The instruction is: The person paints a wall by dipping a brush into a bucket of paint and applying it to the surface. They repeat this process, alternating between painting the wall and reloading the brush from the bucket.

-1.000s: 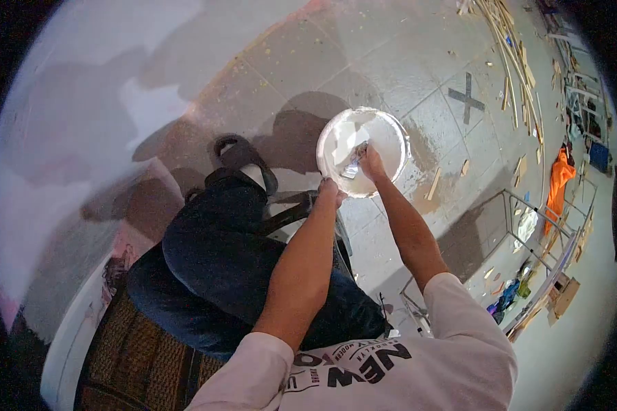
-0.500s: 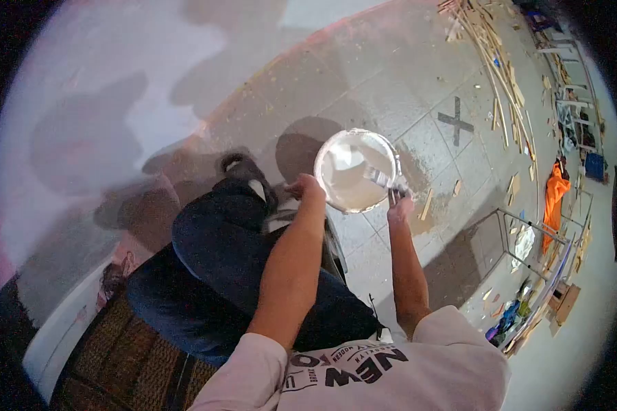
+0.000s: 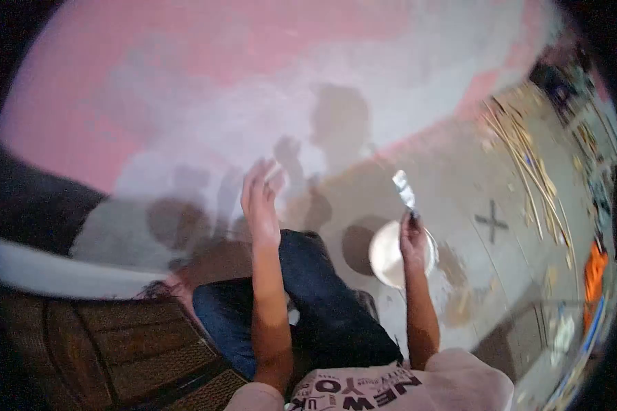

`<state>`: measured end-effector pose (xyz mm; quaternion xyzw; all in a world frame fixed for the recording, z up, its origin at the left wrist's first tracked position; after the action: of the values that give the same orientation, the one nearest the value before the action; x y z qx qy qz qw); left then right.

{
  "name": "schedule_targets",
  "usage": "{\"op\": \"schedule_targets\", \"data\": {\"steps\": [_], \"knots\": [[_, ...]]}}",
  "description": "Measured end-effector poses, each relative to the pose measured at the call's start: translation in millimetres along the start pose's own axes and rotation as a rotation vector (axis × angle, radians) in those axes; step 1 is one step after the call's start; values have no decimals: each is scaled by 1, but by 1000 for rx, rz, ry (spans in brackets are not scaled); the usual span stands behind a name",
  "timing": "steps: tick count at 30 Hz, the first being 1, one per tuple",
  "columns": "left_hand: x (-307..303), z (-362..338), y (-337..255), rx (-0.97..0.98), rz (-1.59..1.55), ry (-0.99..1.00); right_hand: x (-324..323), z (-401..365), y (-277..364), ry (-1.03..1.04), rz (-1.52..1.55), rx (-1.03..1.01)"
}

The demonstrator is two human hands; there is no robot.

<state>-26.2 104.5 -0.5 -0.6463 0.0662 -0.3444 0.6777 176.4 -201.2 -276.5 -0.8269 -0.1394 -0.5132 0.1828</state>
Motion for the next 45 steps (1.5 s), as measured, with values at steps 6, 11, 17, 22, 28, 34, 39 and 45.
{"op": "schedule_targets", "data": {"steps": [6,11,17,22,28,34,39,45], "knots": [[-150,-62,-107,159,157,-370,135,-5,-119,290,-203,51],[-240,-48,-95,307,63,-449,248,-86,-258,533,-689,124],[-304,-49,-28,74,-142,-623,314,-183,-421,1022,-1280,321],[-296,-27,-69,246,-176,-584,352,-250,-498,1779,-1601,-528],[-321,-24,-77,146,-212,-565,374,-273,-567,2175,-1416,-1313],[-357,-22,-71,119,-181,-571,369,-248,-611,2193,-1273,-1421],[-361,-22,-59,96,-202,-578,299,-190,-619,2257,-1552,-1000],[-353,-23,-71,97,-241,-561,306,-179,-628,2191,-1631,-851]]}}
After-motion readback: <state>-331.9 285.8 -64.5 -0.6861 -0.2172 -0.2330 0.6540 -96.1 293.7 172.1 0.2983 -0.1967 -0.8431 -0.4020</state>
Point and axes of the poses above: each hand's wrist, its own z-axis towards the middle knuckle, its own x-axis out of the palm, y = z × x, the point moved 2 cm from there along z, towards the middle knuckle, and after that the axes turned 1 degree about -y, right-handed, at the moved point
